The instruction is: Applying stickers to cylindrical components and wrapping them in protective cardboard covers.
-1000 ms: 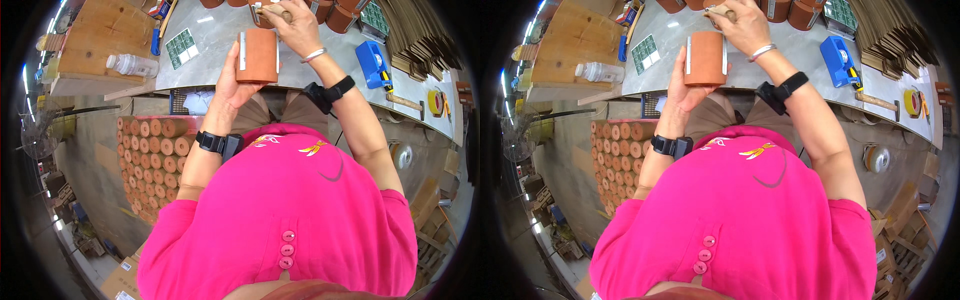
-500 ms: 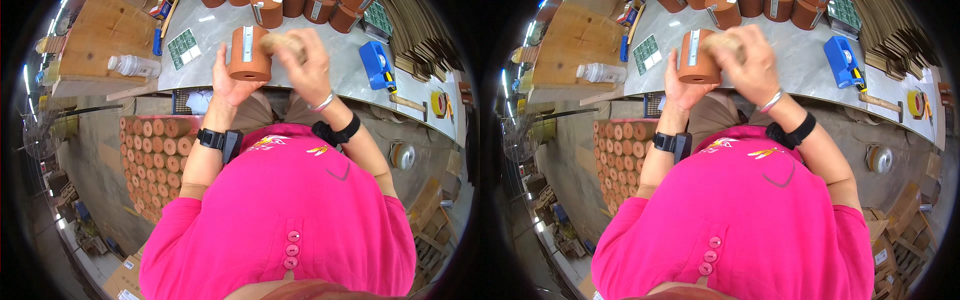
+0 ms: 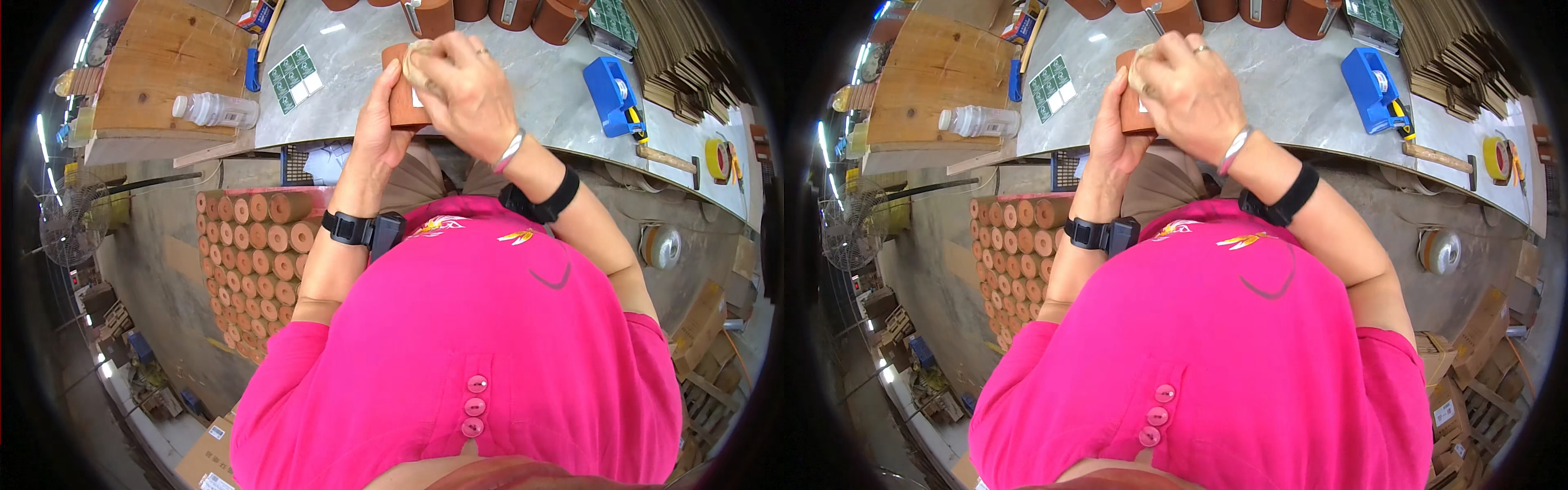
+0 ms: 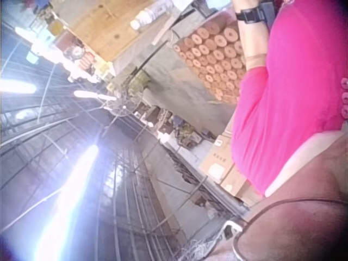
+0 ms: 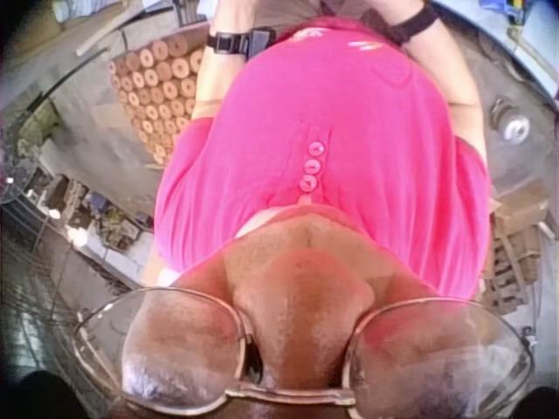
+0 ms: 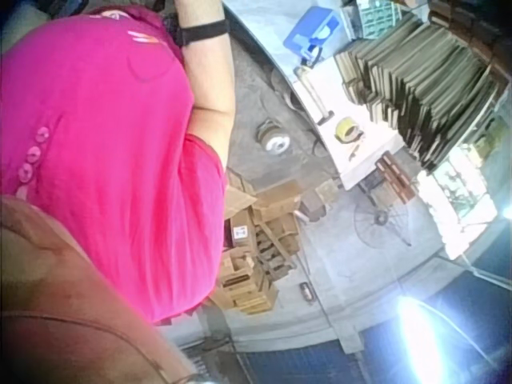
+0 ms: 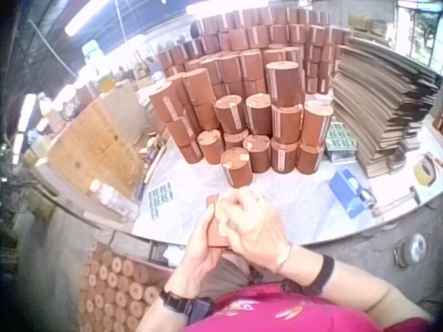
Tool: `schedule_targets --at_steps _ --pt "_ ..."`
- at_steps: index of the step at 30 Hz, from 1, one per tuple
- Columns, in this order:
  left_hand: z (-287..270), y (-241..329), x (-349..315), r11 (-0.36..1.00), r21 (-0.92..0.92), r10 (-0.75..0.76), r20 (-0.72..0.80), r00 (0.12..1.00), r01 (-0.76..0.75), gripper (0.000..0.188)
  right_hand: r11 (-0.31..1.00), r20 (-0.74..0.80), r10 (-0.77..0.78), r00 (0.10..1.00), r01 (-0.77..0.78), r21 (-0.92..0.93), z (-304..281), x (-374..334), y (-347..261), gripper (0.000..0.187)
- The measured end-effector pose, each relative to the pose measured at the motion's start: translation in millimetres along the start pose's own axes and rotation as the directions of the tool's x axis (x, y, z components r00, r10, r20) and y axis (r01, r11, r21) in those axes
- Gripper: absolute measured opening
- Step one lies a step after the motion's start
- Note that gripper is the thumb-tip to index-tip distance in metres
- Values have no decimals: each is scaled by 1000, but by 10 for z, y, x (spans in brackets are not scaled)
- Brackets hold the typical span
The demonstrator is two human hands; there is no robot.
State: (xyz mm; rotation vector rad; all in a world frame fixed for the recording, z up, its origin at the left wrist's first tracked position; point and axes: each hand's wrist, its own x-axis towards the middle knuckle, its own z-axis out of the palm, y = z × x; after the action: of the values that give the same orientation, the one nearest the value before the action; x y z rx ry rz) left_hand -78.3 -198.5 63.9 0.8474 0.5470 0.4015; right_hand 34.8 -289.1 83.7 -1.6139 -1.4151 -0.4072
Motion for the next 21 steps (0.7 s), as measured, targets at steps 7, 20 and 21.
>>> schedule_targets --at_steps 7,20,21 --pt "-194 -11 122 989 -146 23 11 1000 -21 66 974 233 18 972 -70 214 -243 -274 -314 11" --pt "-178 -37 91 892 -404 -160 142 977 205 79 956 -32 94 995 -81 282 -287 -211 -24 32" --pt "-150 -61 91 891 -391 -156 208 965 229 77 950 26 58 998 -63 304 -196 -234 26 32"
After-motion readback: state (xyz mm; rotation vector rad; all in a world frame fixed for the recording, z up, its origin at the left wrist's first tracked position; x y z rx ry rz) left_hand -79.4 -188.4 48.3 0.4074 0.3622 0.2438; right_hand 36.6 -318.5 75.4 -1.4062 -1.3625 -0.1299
